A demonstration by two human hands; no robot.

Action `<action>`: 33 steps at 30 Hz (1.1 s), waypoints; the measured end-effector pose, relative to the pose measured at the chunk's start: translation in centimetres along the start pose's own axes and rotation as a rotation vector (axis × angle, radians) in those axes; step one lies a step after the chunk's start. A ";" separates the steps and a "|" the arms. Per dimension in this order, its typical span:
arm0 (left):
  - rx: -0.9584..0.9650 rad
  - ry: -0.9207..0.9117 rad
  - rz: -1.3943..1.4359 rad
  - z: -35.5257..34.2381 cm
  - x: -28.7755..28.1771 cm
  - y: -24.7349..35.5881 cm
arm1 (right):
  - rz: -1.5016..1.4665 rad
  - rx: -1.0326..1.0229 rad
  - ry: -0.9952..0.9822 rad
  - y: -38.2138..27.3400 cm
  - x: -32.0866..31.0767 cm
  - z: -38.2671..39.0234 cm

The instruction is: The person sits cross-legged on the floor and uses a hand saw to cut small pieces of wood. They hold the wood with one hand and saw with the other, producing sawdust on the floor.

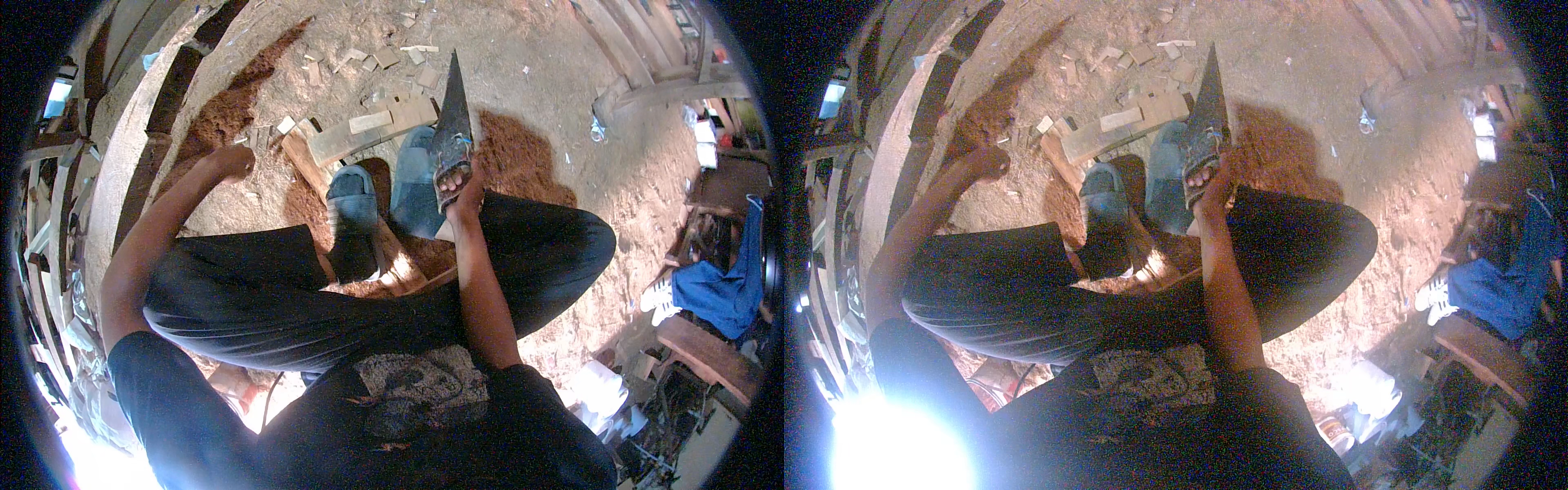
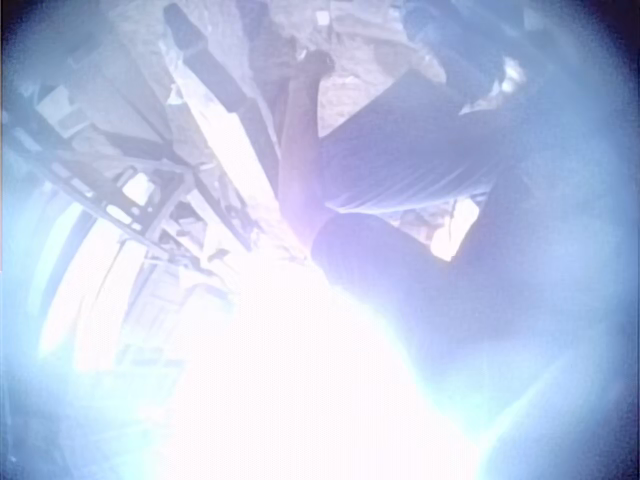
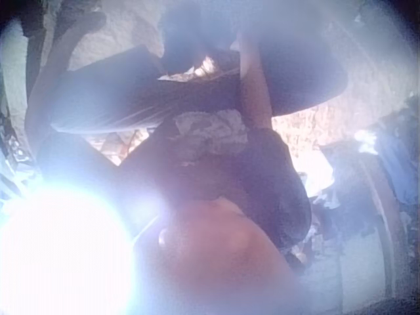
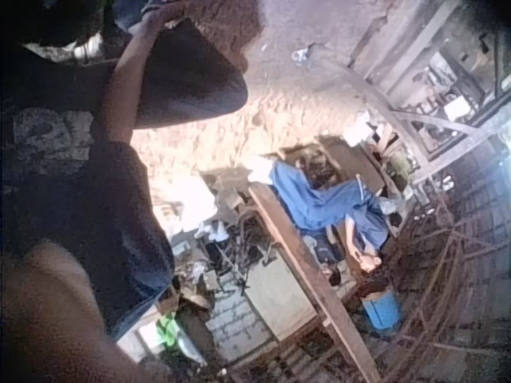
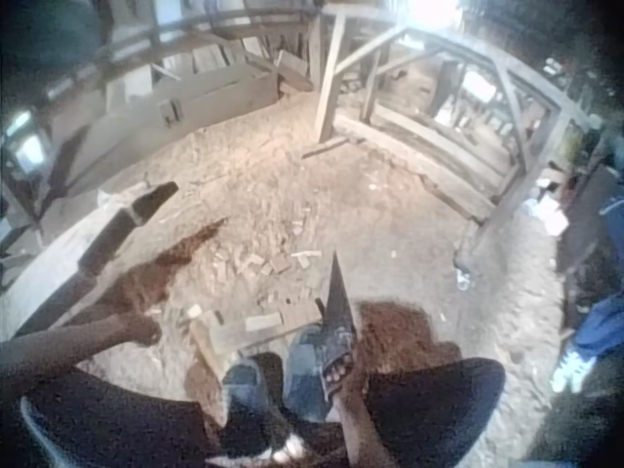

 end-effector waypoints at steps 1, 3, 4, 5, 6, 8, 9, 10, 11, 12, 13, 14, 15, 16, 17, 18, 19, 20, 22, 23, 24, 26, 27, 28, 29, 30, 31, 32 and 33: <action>-0.005 0.021 0.014 -0.2 0.4 -0.4 | 0.010 -0.017 0.017 0.1 0.1 0.0; 0.000 0.016 -0.006 -0.5 0.7 -0.5 | 0.033 -0.053 0.055 0.3 0.4 0.1; 0.005 0.014 -0.016 -0.4 0.6 -0.4 | 0.035 -0.046 0.051 0.4 0.6 0.2; 0.029 0.045 -0.004 0.0 0.5 -0.4 | 0.036 -0.039 0.046 0.4 0.7 0.3; 0.070 0.080 0.007 0.7 -0.4 1.0 | 0.045 -0.043 0.052 -0.2 0.4 0.6; 0.096 0.102 0.025 1.4 -1.1 1.8 | 0.041 -0.038 0.032 -0.6 0.2 0.5; 0.085 0.086 0.032 1.5 -1.1 1.6 | 0.035 -0.027 0.019 -0.4 0.5 0.6; 0.075 0.071 0.039 1.6 -1.0 1.4 | 0.039 -0.031 0.054 -0.3 0.7 0.8; 0.073 0.079 0.028 1.7 -0.9 1.4 | 0.043 -0.034 0.090 -0.2 0.9 0.9; 0.072 0.090 0.015 1.7 -0.8 1.2 | 0.048 -0.041 0.124 -0.2 0.9 0.8; 0.070 0.101 0.003 1.7 -0.9 1.1 | 0.019 -0.019 0.082 -0.1 1.0 0.9; 0.088 0.100 0.011 1.5 -0.5 1.3 | -0.010 0.002 0.041 -0.3 1.1 1.1; 0.092 0.106 0.013 1.4 -0.1 0.7 | -0.048 0.022 -0.017 -0.4 1.7 0.8; 0.107 0.112 0.015 1.4 -0.4 1.0 | -0.016 -0.006 -0.043 -0.9 1.2 0.5; 0.087 0.083 0.025 1.0 -0.9 1.6 | 0.016 -0.035 -0.068 -1.5 0.6 0.3; 0.105 0.112 0.047 0.9 -1.1 2.0 | 0.048 -0.062 -0.088 -1.7 0.1 0.3; 0.111 0.130 0.071 1.3 -0.7 2.0 | 0.077 -0.115 -0.034 -1.3 1.6 1.3; 0.118 0.147 0.095 1.6 -0.5 1.8 | 0.089 -0.100 -0.009 -0.7 2.7 1.5; 0.123 0.127 0.049 1.5 -0.7 1.9 | 0.132 -0.094 0.056 -0.9 3.3 1.9; 0.089 0.100 0.045 1.4 -0.6 1.8 | 0.146 -0.106 0.068 -1.0 3.4 2.2; 0.058 0.075 0.039 1.4 -0.8 1.9 | 0.076 -0.085 0.060 -0.9 2.8 2.1; 0.083 0.041 0.007 1.0 -1.2 2.6 | -0.064 -0.044 0.042 -0.9 1.7 1.7; 0.097 0.038 -0.002 0.9 -0.7 1.4 | -0.041 -0.022 0.024 -0.7 2.1 1.5; 0.123 0.042 -0.011 0.8 -0.7 1.0 | -0.038 -0.024 0.037 -0.6 1.8 1.2; 0.128 0.067 -0.014 0.8 -0.9 0.5 | -0.034 -0.025 0.050 -0.4 1.7 1.0; 0.136 0.090 -0.014 0.9 -1.1 0.6 | -0.028 -0.025 0.067 -0.3 1.7 1.1; 0.144 0.112 -0.013 1.0 -1.2 0.8 | 0.007 -0.031 0.111 -0.3 1.7 1.1; 0.131 0.112 -0.010 1.1 -1.4 0.9 | -0.004 -0.038 0.096 -0.5 1.7 1.2; 0.119 0.110 -0.007 1.4 -1.8 1.5 | -0.014 -0.043 0.082 -0.6 1.7 1.3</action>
Point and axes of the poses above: each hand's wrist, its own z-axis away from the middle knuckle, its own x-axis out of the palm, y = z × x, the point moved 3 cm from there along -z, towards the middle knuckle, and after that the axes turned 9 degrees about -y, right-handed, at the moved point
